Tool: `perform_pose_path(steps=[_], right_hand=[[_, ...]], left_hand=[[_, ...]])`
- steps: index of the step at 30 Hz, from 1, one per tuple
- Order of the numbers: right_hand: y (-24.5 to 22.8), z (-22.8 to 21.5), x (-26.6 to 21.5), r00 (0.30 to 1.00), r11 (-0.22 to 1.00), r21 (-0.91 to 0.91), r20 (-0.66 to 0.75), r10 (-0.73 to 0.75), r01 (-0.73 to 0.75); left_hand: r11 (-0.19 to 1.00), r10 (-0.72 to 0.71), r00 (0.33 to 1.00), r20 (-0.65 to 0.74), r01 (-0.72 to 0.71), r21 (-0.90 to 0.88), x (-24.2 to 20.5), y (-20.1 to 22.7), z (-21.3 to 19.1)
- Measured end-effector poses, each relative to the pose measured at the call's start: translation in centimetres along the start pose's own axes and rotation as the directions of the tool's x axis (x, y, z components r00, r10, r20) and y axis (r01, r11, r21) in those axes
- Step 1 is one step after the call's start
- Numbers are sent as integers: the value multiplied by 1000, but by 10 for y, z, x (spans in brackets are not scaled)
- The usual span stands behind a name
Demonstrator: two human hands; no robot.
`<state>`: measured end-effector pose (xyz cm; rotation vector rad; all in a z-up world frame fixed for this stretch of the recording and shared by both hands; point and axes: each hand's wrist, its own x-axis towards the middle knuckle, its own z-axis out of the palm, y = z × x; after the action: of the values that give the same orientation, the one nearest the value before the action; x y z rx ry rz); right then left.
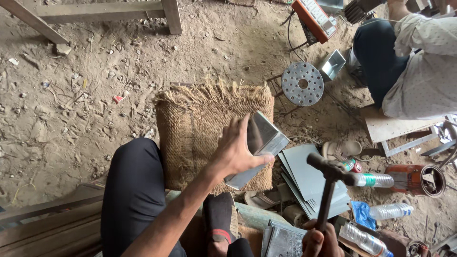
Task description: The person sits on the ground and repeatedly hammers a small rectangular metal piece placed on a burlap pad. They hold the metal with one hand and strike it with a hammer in the other, occasionally repositioning the piece.
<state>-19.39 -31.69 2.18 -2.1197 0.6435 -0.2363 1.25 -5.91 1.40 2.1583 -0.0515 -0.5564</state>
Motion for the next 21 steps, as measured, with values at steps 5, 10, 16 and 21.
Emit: perform_pose_path(steps=[5, 10, 16, 21], right_hand=[[-31, 2, 18, 993, 990, -125, 98, -59, 72], [-64, 13, 22, 952, 907, -327, 234, -196, 267], [-64, 10, 21, 837, 789, -294, 287, -466, 540], [-53, 3, 33, 902, 900, 58, -26, -430, 431]], left_hand=[[813, 557, 590, -584, -530, 240, 8, -17, -6], [778, 508, 538, -673, -622, 90, 55, -48, 0], [649, 481, 473, -738, -758, -62, 63, -72, 17], [-81, 400, 852, -338, -335, -939, 59, -66, 8]])
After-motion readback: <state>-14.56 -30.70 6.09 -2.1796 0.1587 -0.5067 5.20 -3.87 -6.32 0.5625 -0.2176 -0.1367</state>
